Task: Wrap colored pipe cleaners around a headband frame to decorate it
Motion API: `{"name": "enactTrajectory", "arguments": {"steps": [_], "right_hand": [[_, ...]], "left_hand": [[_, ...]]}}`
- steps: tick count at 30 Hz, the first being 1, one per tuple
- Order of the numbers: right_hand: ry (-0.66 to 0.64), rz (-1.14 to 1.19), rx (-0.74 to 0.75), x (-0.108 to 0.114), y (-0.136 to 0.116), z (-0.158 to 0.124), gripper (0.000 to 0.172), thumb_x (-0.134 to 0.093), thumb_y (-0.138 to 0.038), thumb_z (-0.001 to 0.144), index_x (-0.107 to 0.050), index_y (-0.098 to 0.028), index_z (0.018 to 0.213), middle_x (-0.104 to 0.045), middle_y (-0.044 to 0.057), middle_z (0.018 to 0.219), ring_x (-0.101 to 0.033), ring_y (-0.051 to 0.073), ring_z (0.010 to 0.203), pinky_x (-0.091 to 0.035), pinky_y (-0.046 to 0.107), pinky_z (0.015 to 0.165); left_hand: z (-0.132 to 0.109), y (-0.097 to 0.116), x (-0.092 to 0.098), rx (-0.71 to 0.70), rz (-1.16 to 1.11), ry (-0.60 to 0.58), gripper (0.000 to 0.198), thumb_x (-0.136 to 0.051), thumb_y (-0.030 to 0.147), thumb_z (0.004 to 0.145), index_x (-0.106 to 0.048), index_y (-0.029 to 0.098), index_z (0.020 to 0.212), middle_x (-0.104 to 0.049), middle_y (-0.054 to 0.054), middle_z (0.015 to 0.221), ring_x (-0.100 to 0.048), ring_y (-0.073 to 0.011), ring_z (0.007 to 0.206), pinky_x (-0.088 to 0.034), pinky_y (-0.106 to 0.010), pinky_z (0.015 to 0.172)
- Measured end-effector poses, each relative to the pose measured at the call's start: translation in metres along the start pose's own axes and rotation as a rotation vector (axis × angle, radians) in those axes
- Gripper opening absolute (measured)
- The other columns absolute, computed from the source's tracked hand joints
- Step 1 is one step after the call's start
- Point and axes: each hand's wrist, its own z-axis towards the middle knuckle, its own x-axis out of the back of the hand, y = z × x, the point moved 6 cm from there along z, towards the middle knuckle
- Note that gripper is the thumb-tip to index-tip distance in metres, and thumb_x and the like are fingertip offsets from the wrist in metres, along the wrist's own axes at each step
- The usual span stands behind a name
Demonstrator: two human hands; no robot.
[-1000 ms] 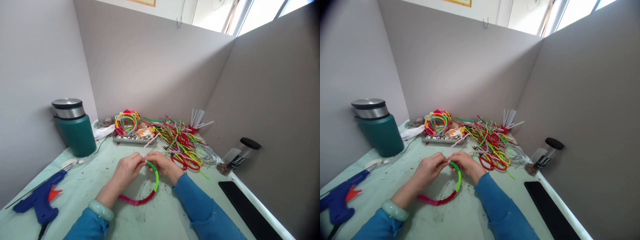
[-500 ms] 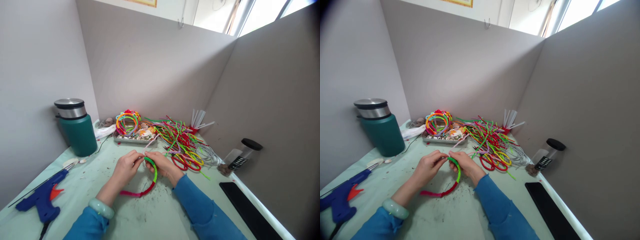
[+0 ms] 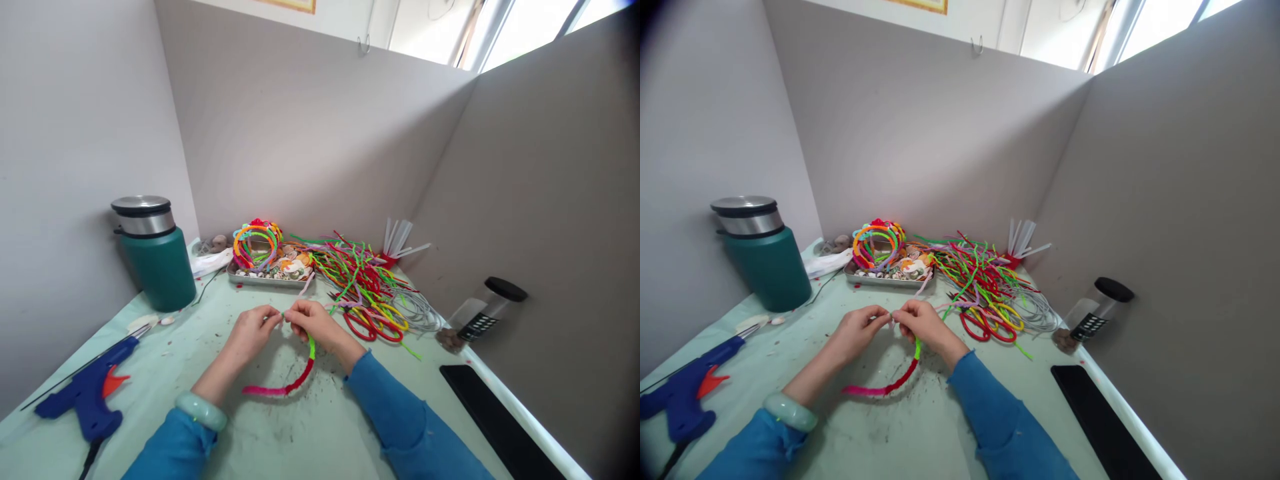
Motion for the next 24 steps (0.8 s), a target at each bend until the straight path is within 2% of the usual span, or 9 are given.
{"name": "enactTrajectory", "arguments": {"steps": [2, 5, 7, 10, 15, 24], "right_hand": [[0.004, -0.041, 0.020, 0.000, 0.000, 0.000, 0.024, -0.055, -0.039, 0.076, -0.049, -0.016, 0.069, -0.048, -0.006, 0.051, -0.039, 0.005, 0.038, -0.031, 0.017, 0.038], [0.017, -0.131, 0.064, 0.000, -0.001, 0.000, 0.022, -0.052, -0.037, 0.078, -0.051, -0.016, 0.071, -0.049, -0.005, 0.053, -0.039, 0.006, 0.040, -0.032, 0.018, 0.040], [0.039, -0.202, 0.113, 0.000, -0.005, -0.001, 0.019, -0.051, -0.034, 0.079, -0.053, -0.016, 0.073, -0.050, -0.004, 0.056, -0.041, 0.007, 0.044, -0.032, 0.018, 0.042], [0.075, -0.280, 0.186, -0.001, -0.012, -0.003, 0.014, -0.051, -0.028, 0.079, -0.055, -0.016, 0.075, -0.054, -0.003, 0.062, -0.045, 0.008, 0.052, -0.034, 0.018, 0.048], [0.098, -0.354, 0.247, -0.004, -0.019, -0.005, 0.010, -0.048, -0.022, 0.079, -0.057, -0.017, 0.079, -0.058, -0.003, 0.068, -0.050, 0.010, 0.061, -0.038, 0.020, 0.057], [0.160, -0.641, 0.347, -0.007, -0.027, -0.010, 0.007, -0.051, -0.023, 0.078, -0.056, -0.018, 0.080, -0.059, 0.000, 0.077, -0.051, 0.013, 0.071, -0.036, 0.022, 0.063]], "left_hand": [[-0.001, -0.002, -0.003, 0.056, -0.112, -0.053, 0.029, -0.045, 0.040, 0.076, -0.060, 0.016, 0.067, -0.056, 0.001, 0.059, -0.047, -0.0121, 0.057, -0.033, -0.022, 0.055], [-0.004, -0.010, -0.012, 0.202, -0.327, -0.157, 0.033, -0.047, 0.047, 0.073, -0.055, 0.016, 0.066, -0.040, 0.006, 0.045, -0.035, -0.0079, 0.041, -0.026, -0.020, 0.043], [-0.006, -0.016, -0.018, 0.281, -0.439, -0.204, 0.035, -0.049, 0.051, 0.071, -0.053, 0.016, 0.069, -0.033, 0.009, 0.042, -0.027, -0.0057, 0.036, -0.021, -0.019, 0.038], [-0.006, -0.020, -0.023, 0.295, -0.517, -0.213, 0.037, -0.053, 0.052, 0.068, -0.053, 0.015, 0.072, -0.035, 0.009, 0.046, -0.027, -0.0041, 0.035, -0.021, -0.018, 0.036], [-0.005, -0.022, -0.025, 0.307, -0.523, -0.203, 0.033, -0.054, 0.048, 0.066, -0.052, 0.015, 0.075, -0.040, 0.009, 0.050, -0.028, -0.0033, 0.034, -0.022, -0.017, 0.034], [-0.007, -0.018, -0.024, 0.317, -0.507, -0.195, 0.027, -0.058, 0.037, 0.062, -0.050, 0.016, 0.074, -0.046, 0.009, 0.051, -0.030, -0.0026, 0.032, -0.021, -0.017, 0.032]]}}
